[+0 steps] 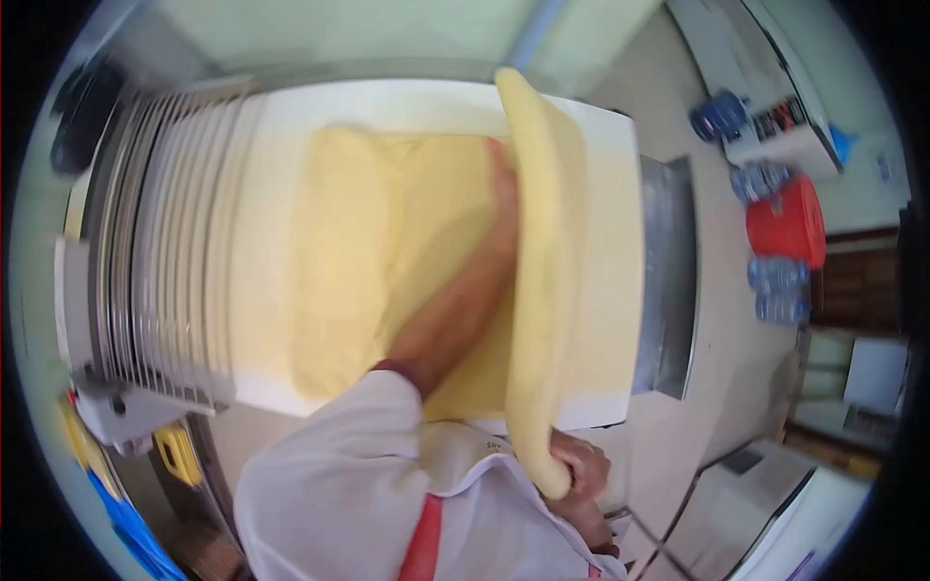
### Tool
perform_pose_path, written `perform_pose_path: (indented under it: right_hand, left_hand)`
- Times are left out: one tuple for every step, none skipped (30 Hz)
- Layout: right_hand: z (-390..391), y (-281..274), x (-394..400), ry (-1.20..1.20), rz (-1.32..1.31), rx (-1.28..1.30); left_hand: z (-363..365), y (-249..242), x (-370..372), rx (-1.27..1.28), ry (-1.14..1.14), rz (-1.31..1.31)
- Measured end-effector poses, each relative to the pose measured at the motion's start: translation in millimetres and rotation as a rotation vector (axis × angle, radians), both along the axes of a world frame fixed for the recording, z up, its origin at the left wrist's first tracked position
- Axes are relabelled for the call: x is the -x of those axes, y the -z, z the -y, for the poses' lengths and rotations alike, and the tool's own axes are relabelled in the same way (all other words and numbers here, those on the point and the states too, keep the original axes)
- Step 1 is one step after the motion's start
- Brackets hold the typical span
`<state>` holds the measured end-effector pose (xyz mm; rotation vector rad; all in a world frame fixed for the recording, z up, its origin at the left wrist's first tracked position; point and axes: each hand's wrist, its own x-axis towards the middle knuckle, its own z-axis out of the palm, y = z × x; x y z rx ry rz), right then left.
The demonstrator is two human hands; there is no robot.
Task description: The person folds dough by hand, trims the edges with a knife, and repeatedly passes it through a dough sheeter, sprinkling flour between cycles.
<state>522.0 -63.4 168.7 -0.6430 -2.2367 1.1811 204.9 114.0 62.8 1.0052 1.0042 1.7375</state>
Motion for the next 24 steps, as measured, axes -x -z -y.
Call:
perform_pose_path:
  right_hand:
    - [10,1,19,-0.058,0.09,0.041]
    - [21,5,41,-0.101,0.176,0.067]
    - [32,8,58,-0.135,0.267,0.087]
    - [42,15,72,-0.178,0.229,0.04]
    - [54,24,80,-0.213,0.198,0.006]
    - [68,29,86,-0.25,0.176,-0.022]
    - [82,31,94,-0.22,0.111,0.014]
    - [94,34,102,-0.224,0.102,-0.004]
    - [104,36,111,-0.227,0.086,-0.024]
    - [111,40,121,-0.229,0.063,-0.047]
    - [120,48,133,-0.237,0.063,-0.081]
    - [130,57,144,-0.243,0.067,-0.11]
    - [141,66,152,-0.247,0.077,-0.134]
    - [151,71,161,-0.24,0.089,-0.13]
    - [158,76,171,-0.234,0.102,-0.124]
    - [163,82,180,-0.229,0.112,-0.118]
    - [167,90,186,-0.226,0.106,-0.168]
    - [174,96,190,-0.217,0.11,-0.188]
    - [178,100,193,-0.209,0.117,-0.213]
    - [181,101,196,-0.207,0.127,-0.244]
    - [184,97,199,-0.192,0.154,-0.237]
    - [186,95,199,-0.183,0.153,-0.261]
    - [188,93,201,-0.174,0.148,-0.289]
    - [188,91,205,-0.161,0.14,-0.319]
  left_hand:
    - [20,21,-12,0.032,-0.054,0.159]
    - [41,37,-20,0.059,-0.096,0.305]
    - [60,45,-20,0.069,-0.121,0.426]
    - [79,48,-14,0.067,-0.132,0.528]
    - [95,55,-6,0.065,-0.139,0.629]
    - [112,58,6,0.049,-0.15,0.725]
    - [127,60,22,0.023,-0.151,0.814]
    - [144,62,38,-0.013,-0.148,0.903]
    - [159,64,57,-0.06,-0.134,0.985]
    - [173,67,77,-0.128,-0.099,1.071]
    - [190,67,104,-0.209,-0.028,1.138]
    - [204,70,124,-0.285,0.043,1.227]
    - [217,68,145,-0.333,0.11,1.276]
    - [227,68,164,-0.263,0.09,1.241]
    - [232,62,186,-0.189,0.072,1.187]
    - [234,58,201,-0.094,0.04,1.116]
    - [230,46,209,0.101,-0.042,0.926]
    - [226,35,217,0.303,-0.095,0.738]
    - [217,24,224,0.489,-0.147,0.54]
    - [210,21,226,0.568,-0.156,0.417]
    - [203,20,229,0.638,-0.164,0.293]
    - [199,18,233,0.695,-0.175,0.16]
    - [201,17,237,0.653,-0.179,0.209]
    - [202,15,241,0.609,-0.182,0.254]
